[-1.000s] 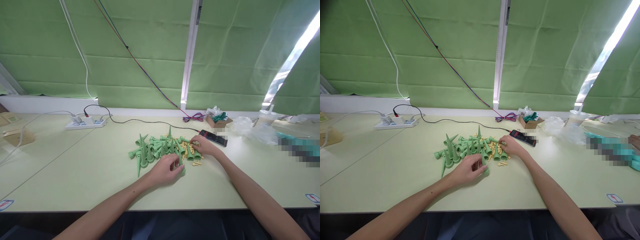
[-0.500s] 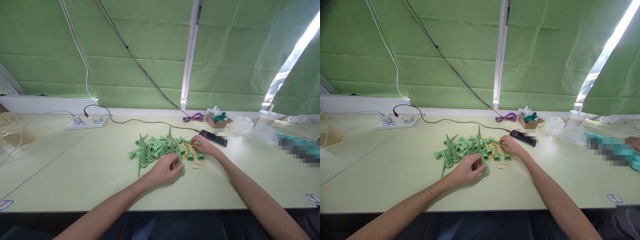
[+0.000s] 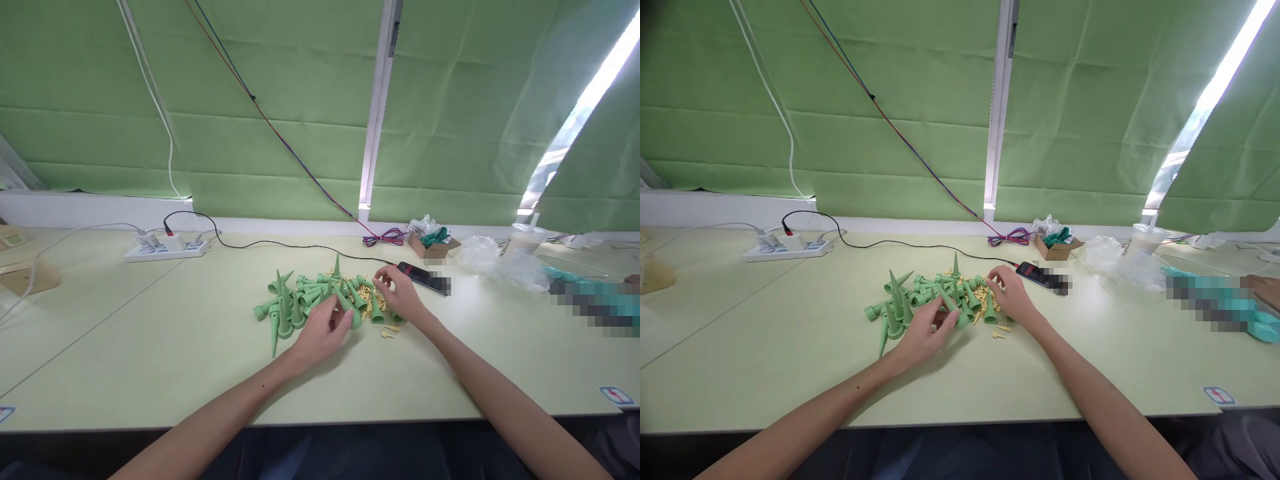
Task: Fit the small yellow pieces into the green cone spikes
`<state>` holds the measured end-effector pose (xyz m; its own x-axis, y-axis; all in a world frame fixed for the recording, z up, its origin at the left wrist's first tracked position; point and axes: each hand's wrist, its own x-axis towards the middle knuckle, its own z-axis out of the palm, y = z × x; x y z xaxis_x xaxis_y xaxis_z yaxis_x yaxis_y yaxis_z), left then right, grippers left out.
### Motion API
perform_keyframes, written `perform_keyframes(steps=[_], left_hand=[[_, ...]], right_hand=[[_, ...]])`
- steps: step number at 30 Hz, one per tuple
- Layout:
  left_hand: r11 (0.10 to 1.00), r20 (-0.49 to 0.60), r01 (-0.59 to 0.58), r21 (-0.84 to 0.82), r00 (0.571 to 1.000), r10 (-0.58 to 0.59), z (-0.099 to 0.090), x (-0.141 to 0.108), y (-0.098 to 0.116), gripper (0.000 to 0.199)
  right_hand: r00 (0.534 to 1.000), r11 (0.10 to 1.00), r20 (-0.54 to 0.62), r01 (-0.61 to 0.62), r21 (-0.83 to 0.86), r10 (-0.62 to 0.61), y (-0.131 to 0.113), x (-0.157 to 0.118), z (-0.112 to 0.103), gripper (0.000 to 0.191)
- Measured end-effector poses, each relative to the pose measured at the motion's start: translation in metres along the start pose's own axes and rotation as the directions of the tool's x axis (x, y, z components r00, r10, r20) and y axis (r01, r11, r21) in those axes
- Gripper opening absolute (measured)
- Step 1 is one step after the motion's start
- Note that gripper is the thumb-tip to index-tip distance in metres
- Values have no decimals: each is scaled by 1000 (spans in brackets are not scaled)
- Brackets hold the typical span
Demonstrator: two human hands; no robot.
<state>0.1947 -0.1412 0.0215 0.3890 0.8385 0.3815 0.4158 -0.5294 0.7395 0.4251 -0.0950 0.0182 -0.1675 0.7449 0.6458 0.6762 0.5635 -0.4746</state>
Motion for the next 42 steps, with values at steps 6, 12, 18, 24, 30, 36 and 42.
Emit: perform_keyframes(steps=[6,12,18,24,30,36,42], left_hand=[[997,-36,32,-64,999,-35,-1,1,0,30],[991,-65,47,-124,996,-56,-4,1,1,31],[994,-70,38,-98,997,-45,-5,2,2,29],[996,-65,41,-85,997,-46,-5,3,1,28],[996,-75,38,-76,996,-43,-5,4,1,28],[997,-57,30,-68,998,-34,-5,4,0,28],[998,-63,25,-55,998,-28,-2,4,-2,29]], right_hand=[[989,978,-28,146,146,-144,-44,-22,15,7],[982,950,-97,180,257,-160,-58,-27,19,10],[986,931,-149,119,345,-71,-59,-28,16,10],[987,920,-137,130,370,-84,-60,-29,18,12],[988,925,-142,111,363,-63,-61,-28,18,10],[984,935,-156,135,328,-87,-65,-28,16,9],[984,939,-156,133,318,-87,-65,-28,16,8]])
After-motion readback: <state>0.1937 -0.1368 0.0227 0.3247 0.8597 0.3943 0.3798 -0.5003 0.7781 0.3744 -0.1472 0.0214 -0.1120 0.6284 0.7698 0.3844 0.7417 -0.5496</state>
